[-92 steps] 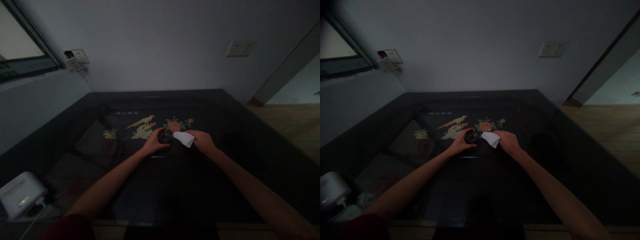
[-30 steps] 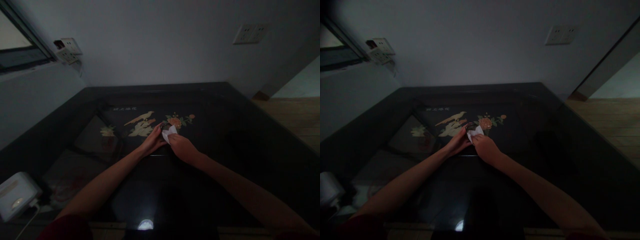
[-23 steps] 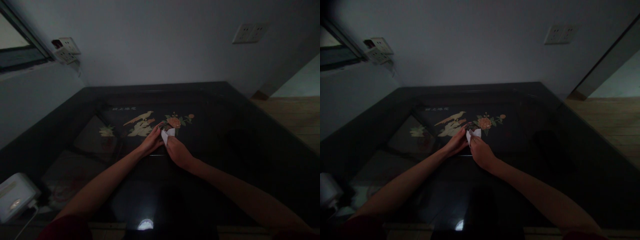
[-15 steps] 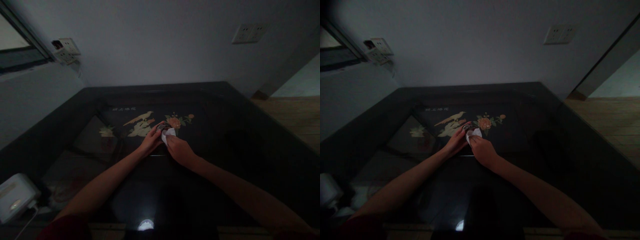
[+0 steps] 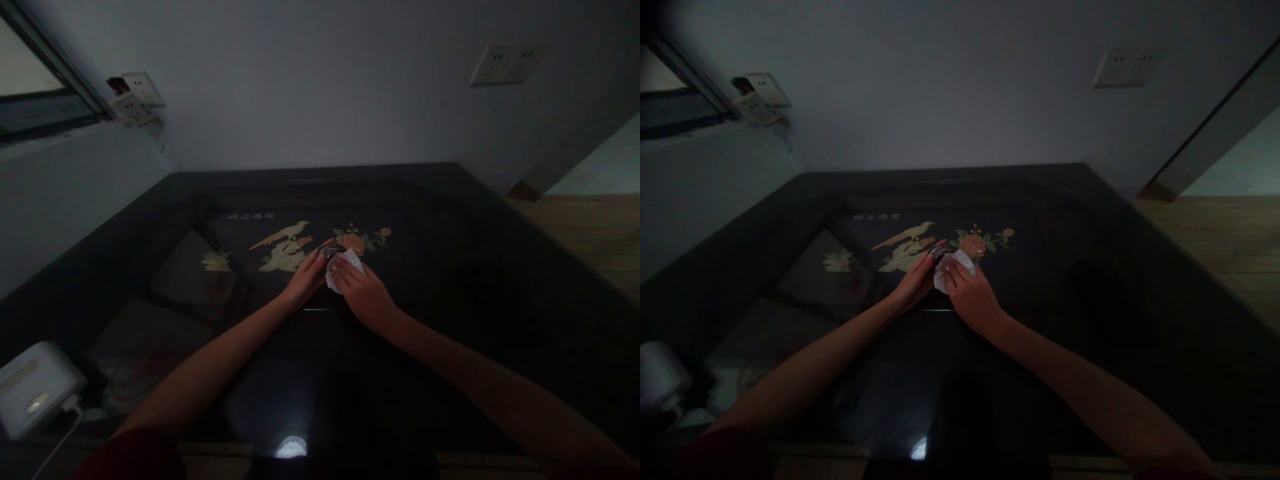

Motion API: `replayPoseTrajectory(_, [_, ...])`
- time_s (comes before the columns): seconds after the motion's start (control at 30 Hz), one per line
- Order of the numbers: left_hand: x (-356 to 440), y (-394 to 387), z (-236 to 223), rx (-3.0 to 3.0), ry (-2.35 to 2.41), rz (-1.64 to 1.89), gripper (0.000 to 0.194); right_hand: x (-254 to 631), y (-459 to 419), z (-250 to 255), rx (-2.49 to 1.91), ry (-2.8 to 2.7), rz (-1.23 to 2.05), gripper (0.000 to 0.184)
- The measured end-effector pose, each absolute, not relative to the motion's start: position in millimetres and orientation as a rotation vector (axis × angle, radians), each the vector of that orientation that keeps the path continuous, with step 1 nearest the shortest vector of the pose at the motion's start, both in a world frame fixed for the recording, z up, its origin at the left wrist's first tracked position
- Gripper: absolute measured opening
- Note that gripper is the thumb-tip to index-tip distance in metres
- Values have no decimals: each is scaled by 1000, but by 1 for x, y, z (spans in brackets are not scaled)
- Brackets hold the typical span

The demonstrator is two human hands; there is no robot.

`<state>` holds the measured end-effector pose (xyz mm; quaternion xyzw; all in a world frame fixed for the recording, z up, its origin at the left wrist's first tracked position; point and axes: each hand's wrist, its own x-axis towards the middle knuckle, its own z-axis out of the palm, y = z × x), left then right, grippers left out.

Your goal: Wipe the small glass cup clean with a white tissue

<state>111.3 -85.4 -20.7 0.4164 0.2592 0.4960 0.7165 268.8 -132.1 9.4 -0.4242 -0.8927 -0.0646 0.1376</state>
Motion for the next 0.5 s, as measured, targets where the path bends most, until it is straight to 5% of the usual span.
replayPoseTrajectory(0.3, [109,-85,-17,908,589,1040,56,257,-135,-7,-1127,-2141,584,21])
replayPoseTrajectory(0.5, [109,-86,-14,897,601,1037,57,260,-132,-9,-1120,-2149,603,19])
